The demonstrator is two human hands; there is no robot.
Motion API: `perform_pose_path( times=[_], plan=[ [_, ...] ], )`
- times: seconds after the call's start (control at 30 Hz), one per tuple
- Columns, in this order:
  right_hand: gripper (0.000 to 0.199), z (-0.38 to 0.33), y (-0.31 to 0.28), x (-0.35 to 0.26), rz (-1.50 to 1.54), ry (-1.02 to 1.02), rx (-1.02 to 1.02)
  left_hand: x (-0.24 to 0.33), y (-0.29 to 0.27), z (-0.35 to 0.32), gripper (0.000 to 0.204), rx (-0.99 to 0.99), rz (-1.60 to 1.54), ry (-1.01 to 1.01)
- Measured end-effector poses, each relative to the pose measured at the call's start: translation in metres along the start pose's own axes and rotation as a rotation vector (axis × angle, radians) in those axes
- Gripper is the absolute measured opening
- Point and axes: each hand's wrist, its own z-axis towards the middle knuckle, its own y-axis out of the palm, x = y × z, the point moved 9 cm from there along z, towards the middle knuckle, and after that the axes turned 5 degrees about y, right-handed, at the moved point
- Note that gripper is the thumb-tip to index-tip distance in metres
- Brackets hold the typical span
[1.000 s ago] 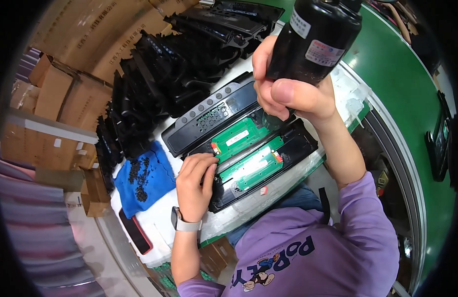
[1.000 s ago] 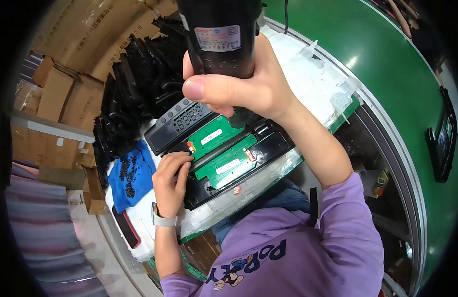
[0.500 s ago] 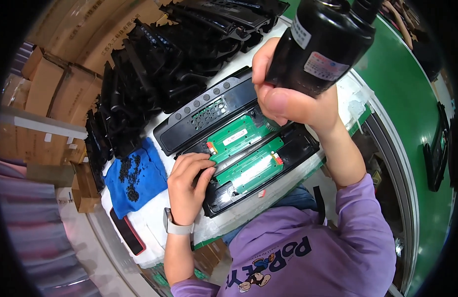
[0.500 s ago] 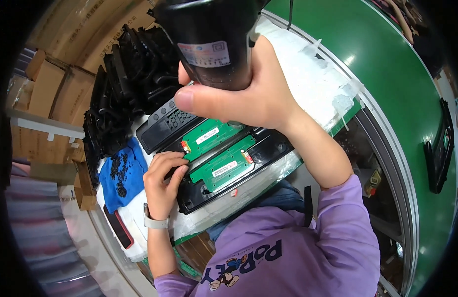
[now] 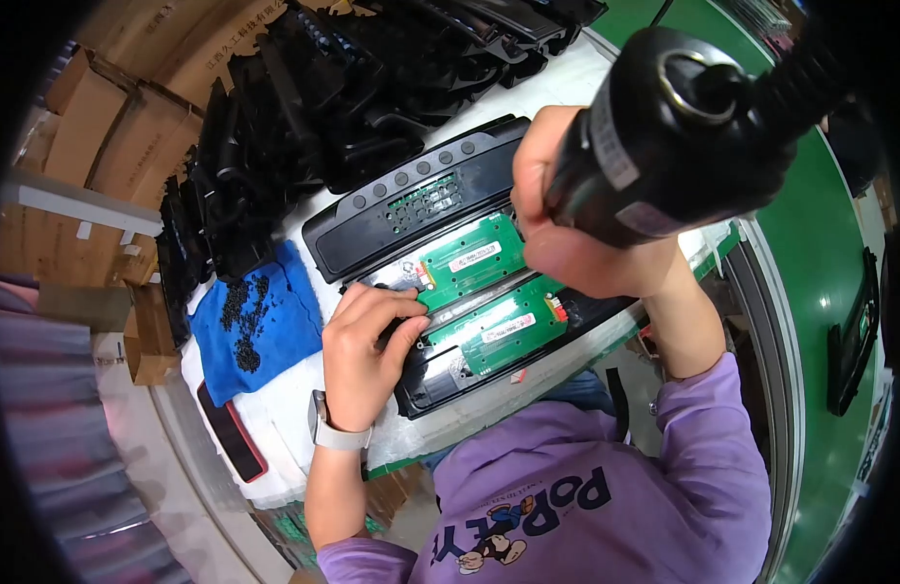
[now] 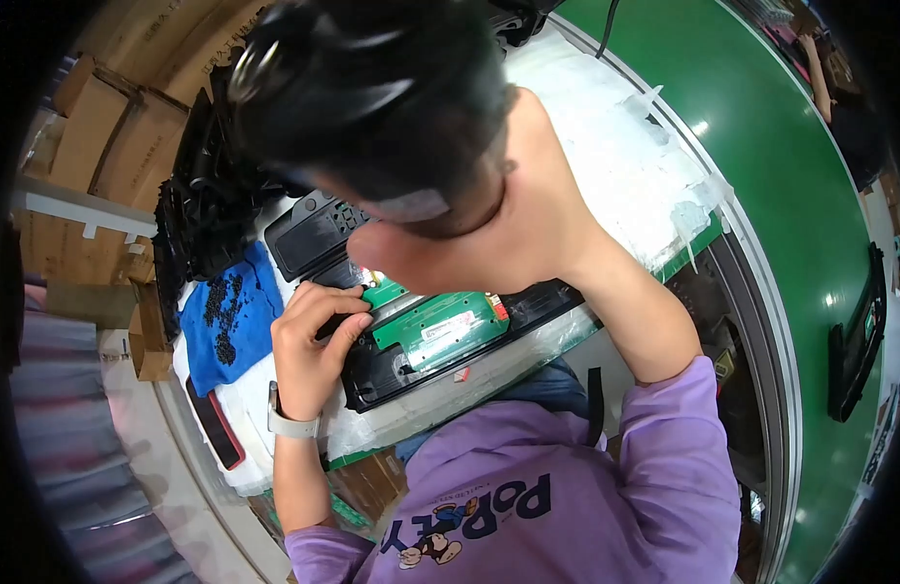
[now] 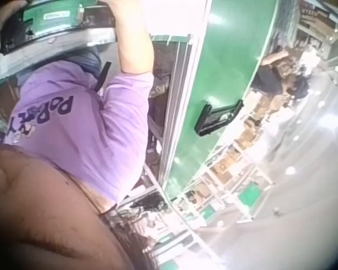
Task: Assembling toner cartridges by installing circuit chips and securing them with screws using an electric screwdriver.
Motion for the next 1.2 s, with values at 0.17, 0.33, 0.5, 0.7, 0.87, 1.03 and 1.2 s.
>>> perform_pose_path(
  times=[0.17,0.33,0.5,0.7,0.87,1.03,1.2],
  plan=[
    [0.023,-0.004,-0.006,0.017,0.335,0.154,0.075,-0.004,-0.001,-0.002,0.012,-0.002,0.0,0.002],
    [0.042,-0.003,-0.026,0.007,0.63,0.034,-0.076,-0.001,-0.016,-0.002,0.01,0.079,-0.041,0.028],
    [0.043,-0.001,-0.04,-0.005,0.9,-0.145,-0.316,-0.015,-0.115,-0.024,0.004,0.493,0.483,-0.136],
    [0.038,-0.005,-0.036,0.004,0.856,-0.005,-0.03,-0.106,-0.167,-0.086,0.029,0.228,0.849,-0.531],
    [0.039,-0.006,-0.024,0.007,0.79,-0.007,-0.108,-0.126,-0.148,-0.094,0.031,0.273,0.593,-0.468],
    [0.039,-0.006,-0.019,0.007,0.772,0.021,-0.084,-0.126,-0.144,-0.089,0.014,0.337,0.493,-0.442],
    [0.038,-0.006,-0.016,0.008,0.755,0.043,-0.047,-0.104,-0.145,-0.083,0.003,0.356,0.814,-0.263]
  ],
)
